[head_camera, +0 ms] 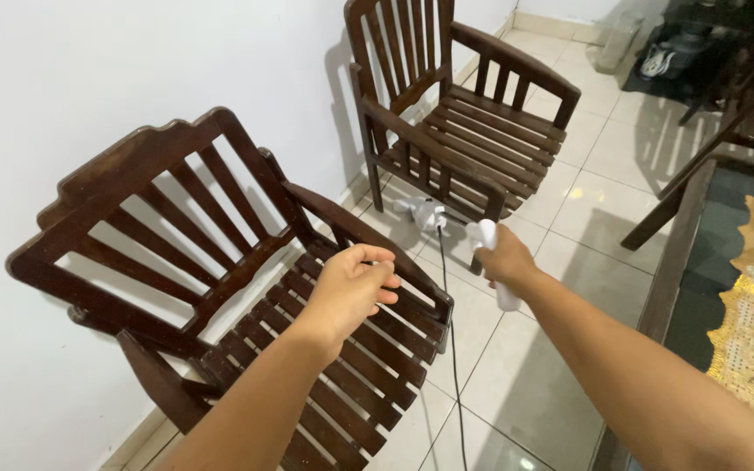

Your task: The person uses a handheld electric cleaning device to clean the surfaces of several wooden chairs in a dining area. They move the device back and forth along the chair seats, backs, and legs, systematically working around the room.

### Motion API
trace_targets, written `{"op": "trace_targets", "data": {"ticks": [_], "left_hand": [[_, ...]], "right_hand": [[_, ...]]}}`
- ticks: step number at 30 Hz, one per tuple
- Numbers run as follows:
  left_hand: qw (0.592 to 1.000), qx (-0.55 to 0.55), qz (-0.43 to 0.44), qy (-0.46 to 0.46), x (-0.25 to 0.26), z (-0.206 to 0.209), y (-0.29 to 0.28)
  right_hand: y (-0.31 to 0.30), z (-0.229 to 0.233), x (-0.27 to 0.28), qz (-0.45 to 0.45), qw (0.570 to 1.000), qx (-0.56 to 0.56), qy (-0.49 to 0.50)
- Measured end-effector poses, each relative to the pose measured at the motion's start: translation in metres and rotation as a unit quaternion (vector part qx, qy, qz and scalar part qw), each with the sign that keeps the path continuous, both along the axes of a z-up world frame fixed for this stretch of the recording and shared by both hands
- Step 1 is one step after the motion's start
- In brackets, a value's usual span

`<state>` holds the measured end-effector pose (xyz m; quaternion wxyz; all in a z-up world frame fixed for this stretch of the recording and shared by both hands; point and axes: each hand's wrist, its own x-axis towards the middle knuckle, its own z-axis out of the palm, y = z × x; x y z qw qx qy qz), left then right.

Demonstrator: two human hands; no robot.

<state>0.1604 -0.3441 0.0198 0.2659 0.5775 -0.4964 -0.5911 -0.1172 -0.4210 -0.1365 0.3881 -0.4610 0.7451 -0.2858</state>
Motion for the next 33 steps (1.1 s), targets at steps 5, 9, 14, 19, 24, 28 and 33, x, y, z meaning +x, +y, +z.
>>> {"op": "trace_targets", "data": {"ticks": [5, 9, 14, 19, 24, 28, 33], "left_hand": [[1.000, 0.025, 0.000, -0.016, 0.014, -0.008, 0.008], [1.000, 0.025, -0.014, -0.006, 0.019, -0.011, 0.009], [0.999, 0.009, -0.038, 0.001, 0.011, 0.006, 0.005], [0.999, 0.005, -0.052, 0.014, 0.005, 0.013, -0.002], [0.999, -0.004, -0.042, 0.019, 0.010, 0.011, -0.014], [0.999, 0.013, -0.032, 0.006, 0.018, 0.011, -0.017], [1.000, 0.007, -0.020, -0.002, 0.025, 0.011, -0.016]], "right_hand": [[0.020, -0.029, -0.013, -0.020, 0.999, 0.027, 0.015], [0.033, -0.006, -0.013, 0.015, 0.993, 0.041, 0.109], [0.036, 0.086, -0.025, 0.045, 0.991, 0.094, 0.080], [0.043, 0.164, -0.012, 0.028, 0.992, 0.122, 0.018], [0.019, 0.168, -0.004, 0.053, 0.997, 0.063, 0.005], [-0.007, 0.141, 0.002, 0.053, 0.996, 0.060, 0.031], [-0.019, 0.091, 0.014, 0.038, 0.991, 0.091, 0.092]]}}
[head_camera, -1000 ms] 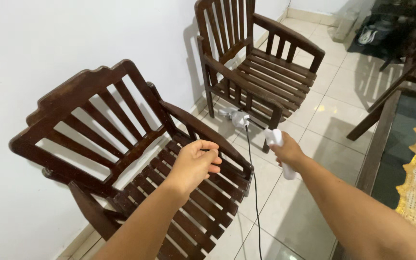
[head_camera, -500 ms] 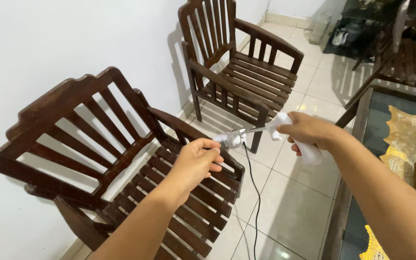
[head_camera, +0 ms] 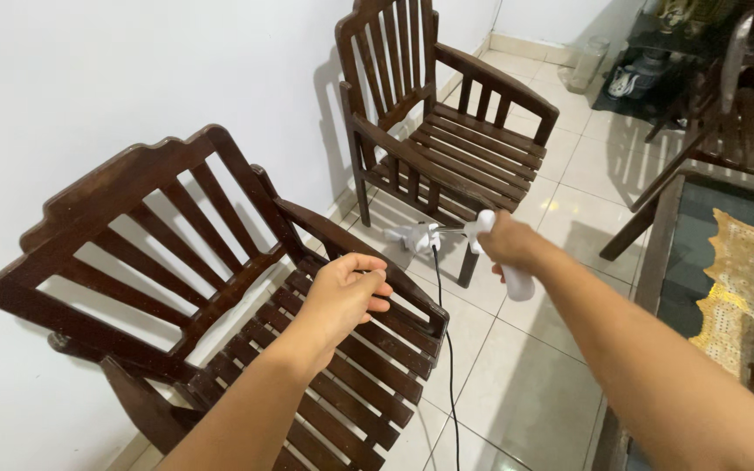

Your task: The person uses a handheld electric cleaning device to clean the surfaces of several wooden chairs in a dining area. They move the device back and forth along the chair seats, backs, and legs, systematically working around the room.

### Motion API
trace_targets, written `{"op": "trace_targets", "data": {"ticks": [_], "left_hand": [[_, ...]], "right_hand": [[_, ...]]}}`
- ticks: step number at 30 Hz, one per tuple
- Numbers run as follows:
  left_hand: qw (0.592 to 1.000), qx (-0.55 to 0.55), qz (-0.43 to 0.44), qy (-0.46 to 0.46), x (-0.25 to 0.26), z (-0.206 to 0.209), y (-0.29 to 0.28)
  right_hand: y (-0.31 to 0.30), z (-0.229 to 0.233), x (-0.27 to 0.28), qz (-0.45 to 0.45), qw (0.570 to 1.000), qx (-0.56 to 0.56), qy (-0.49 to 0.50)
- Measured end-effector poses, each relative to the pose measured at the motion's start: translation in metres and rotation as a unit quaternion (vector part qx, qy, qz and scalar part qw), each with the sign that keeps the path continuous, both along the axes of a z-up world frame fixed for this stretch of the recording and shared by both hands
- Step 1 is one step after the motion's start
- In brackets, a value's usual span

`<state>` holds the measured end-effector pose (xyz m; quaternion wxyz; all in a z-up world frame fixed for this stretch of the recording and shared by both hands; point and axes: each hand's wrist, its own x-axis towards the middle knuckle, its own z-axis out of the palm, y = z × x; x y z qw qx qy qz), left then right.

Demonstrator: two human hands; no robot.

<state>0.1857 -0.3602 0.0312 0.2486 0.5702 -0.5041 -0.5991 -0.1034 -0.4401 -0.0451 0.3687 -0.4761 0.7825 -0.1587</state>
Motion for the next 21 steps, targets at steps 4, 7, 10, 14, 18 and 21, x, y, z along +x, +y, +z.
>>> {"op": "trace_targets", "data": {"ticks": [4, 7, 10, 14, 18, 21], "left_hand": [[1.000, -0.012, -0.001, 0.000, 0.006, 0.000, 0.001], [1.000, -0.008, 0.001, -0.009, 0.010, 0.000, 0.003], [1.000, -0.008, -0.007, -0.012, 0.012, -0.002, 0.004], [1.000, -0.006, -0.027, 0.001, 0.004, -0.007, 0.004], [0.998, -0.017, -0.050, 0.023, -0.018, -0.008, 0.003], [0.997, -0.014, -0.072, 0.023, -0.023, -0.005, 0.005]], "right_hand": [[0.008, -0.047, 0.003, -0.026, 0.999, 0.017, 0.035], [0.013, -0.067, -0.002, -0.011, 0.997, 0.026, 0.072], [0.012, -0.060, -0.014, 0.017, 0.994, 0.019, 0.111], [0.004, 0.000, -0.020, 0.035, 0.991, 0.040, 0.123], [0.005, 0.087, -0.015, 0.080, 0.979, 0.100, 0.157], [0.004, 0.123, -0.009, 0.107, 0.961, 0.152, 0.203]]}}
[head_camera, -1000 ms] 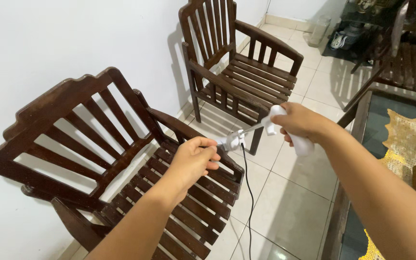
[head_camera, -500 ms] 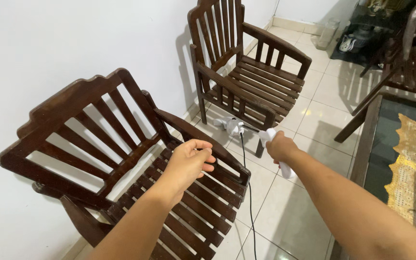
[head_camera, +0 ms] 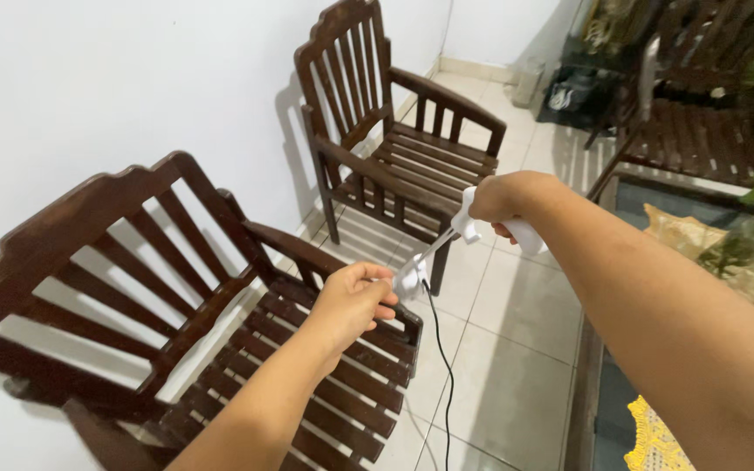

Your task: The person uses a handheld electric cleaning device to clean the surfaces of several wooden chairs in a dining area. They move the device back and forth along the chair seats, backs, and legs, systematically working around the room.

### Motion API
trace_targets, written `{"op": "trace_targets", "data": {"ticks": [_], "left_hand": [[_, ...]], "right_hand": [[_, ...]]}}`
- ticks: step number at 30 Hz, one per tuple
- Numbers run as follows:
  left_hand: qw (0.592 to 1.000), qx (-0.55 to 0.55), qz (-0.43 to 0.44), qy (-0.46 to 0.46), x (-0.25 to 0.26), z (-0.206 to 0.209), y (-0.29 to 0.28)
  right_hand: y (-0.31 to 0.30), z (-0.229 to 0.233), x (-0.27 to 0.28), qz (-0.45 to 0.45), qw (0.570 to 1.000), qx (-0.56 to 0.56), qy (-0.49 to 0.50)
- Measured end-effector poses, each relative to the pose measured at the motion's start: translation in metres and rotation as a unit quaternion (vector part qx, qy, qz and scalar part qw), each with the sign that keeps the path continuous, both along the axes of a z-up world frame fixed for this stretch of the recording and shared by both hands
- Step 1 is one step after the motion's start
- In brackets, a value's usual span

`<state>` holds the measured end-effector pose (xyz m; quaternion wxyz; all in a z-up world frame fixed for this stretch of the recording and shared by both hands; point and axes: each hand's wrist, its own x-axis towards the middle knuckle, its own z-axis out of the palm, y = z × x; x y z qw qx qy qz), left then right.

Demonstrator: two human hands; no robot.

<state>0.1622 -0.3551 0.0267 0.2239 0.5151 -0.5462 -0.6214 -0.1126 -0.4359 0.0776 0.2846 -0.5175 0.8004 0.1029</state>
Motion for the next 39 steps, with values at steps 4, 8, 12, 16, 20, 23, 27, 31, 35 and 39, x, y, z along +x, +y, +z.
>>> {"op": "trace_targets", "data": {"ticks": [4, 8, 12, 16, 20, 23, 27, 31, 35, 39], "left_hand": [[1.000, 0.005, -0.004, 0.004, 0.000, 0.001, 0.000], [1.000, 0.010, 0.002, 0.003, 0.002, -0.006, -0.002], [1.000, 0.011, 0.004, 0.017, 0.004, -0.014, -0.003], [1.000, 0.003, 0.011, 0.001, 0.004, -0.011, -0.001], [0.999, 0.007, 0.033, -0.021, 0.011, -0.007, 0.004], [0.998, 0.012, 0.063, -0.022, 0.017, -0.012, 0.007], [0.994, 0.043, 0.099, -0.021, 0.021, -0.029, 0.017], [0.989, 0.071, 0.120, -0.044, 0.017, -0.043, 0.047], [0.992, 0.047, 0.115, -0.036, 0.021, -0.031, 0.076], [0.993, 0.010, 0.106, -0.050, 0.014, 0.000, 0.110]], "right_hand": [[0.005, 0.000, -0.015, 0.000, 1.000, -0.021, 0.010], [0.015, -0.025, -0.030, 0.003, 0.999, -0.050, -0.006], [0.027, -0.064, -0.018, -0.096, 0.988, -0.099, -0.071], [0.028, -0.108, 0.000, -0.136, 0.976, -0.127, -0.116], [0.019, -0.146, 0.006, -0.132, 0.975, -0.139, -0.112], [0.009, -0.168, 0.005, -0.113, 0.977, -0.139, -0.114], [-0.007, -0.185, -0.005, -0.089, 0.983, -0.131, -0.091], [0.004, -0.187, -0.021, -0.065, 0.983, -0.135, -0.103], [0.038, -0.173, -0.032, -0.075, 0.980, -0.136, -0.122], [0.087, -0.150, -0.045, -0.112, 0.981, -0.108, -0.117]]}}
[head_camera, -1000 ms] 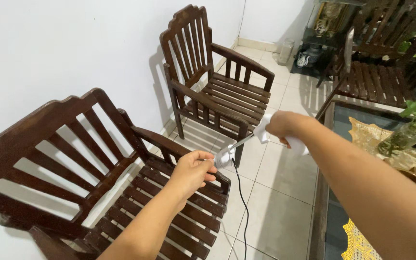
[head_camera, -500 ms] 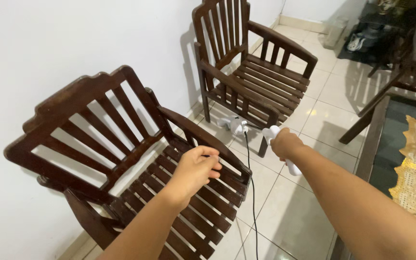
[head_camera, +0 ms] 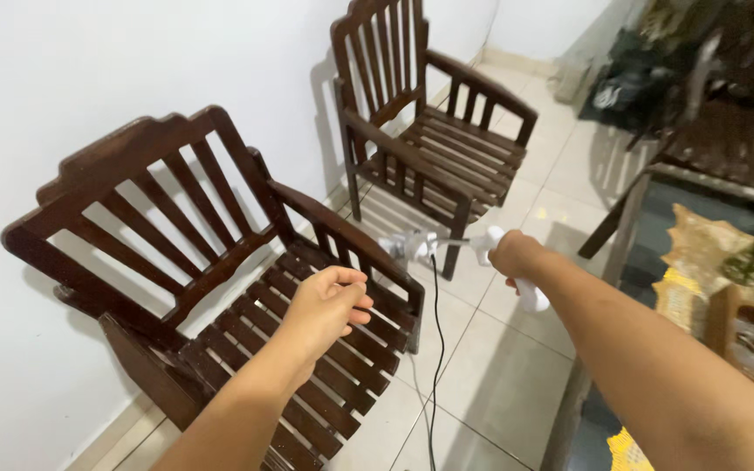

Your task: The person uses a handheld electric cleaning device to clean the surfaces of several wooden chairs in a dining area. They move the device back and forth along the chair seats, backs, and legs, systematically working around the room.

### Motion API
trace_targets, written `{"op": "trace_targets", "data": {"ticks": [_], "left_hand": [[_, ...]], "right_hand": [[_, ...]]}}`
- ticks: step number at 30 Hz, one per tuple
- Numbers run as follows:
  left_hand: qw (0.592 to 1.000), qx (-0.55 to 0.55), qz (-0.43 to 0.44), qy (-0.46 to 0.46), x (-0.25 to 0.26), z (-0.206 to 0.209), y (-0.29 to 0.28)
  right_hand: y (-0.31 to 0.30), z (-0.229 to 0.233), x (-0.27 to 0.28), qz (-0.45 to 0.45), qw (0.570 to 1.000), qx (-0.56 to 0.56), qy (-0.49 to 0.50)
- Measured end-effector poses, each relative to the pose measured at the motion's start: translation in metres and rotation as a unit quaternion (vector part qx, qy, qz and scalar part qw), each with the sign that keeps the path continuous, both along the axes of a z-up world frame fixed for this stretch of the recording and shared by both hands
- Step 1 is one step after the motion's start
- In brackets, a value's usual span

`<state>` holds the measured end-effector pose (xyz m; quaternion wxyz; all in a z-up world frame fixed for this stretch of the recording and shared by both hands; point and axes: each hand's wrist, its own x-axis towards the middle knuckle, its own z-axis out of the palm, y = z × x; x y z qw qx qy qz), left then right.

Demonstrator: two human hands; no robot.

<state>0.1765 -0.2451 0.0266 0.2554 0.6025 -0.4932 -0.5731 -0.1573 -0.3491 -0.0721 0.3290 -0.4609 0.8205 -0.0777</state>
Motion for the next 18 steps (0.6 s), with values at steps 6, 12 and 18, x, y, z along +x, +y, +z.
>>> {"op": "trace_targets", "data": {"ticks": [6, 12, 18], "left_hand": [[0.998, -0.034, -0.026, 0.047, 0.005, 0.011, 0.101], [0.997, -0.013, -0.014, 0.069, 0.017, 0.006, 0.184], [0.994, -0.039, 0.010, 0.105, 0.018, 0.022, 0.207]], "right_hand": [[0.109, 0.010, -0.019, 0.071, 0.997, -0.007, 0.013], [0.196, 0.016, -0.028, 0.144, 0.986, -0.017, 0.079], [0.210, 0.043, -0.026, 0.015, 0.999, 0.033, 0.034]]}}
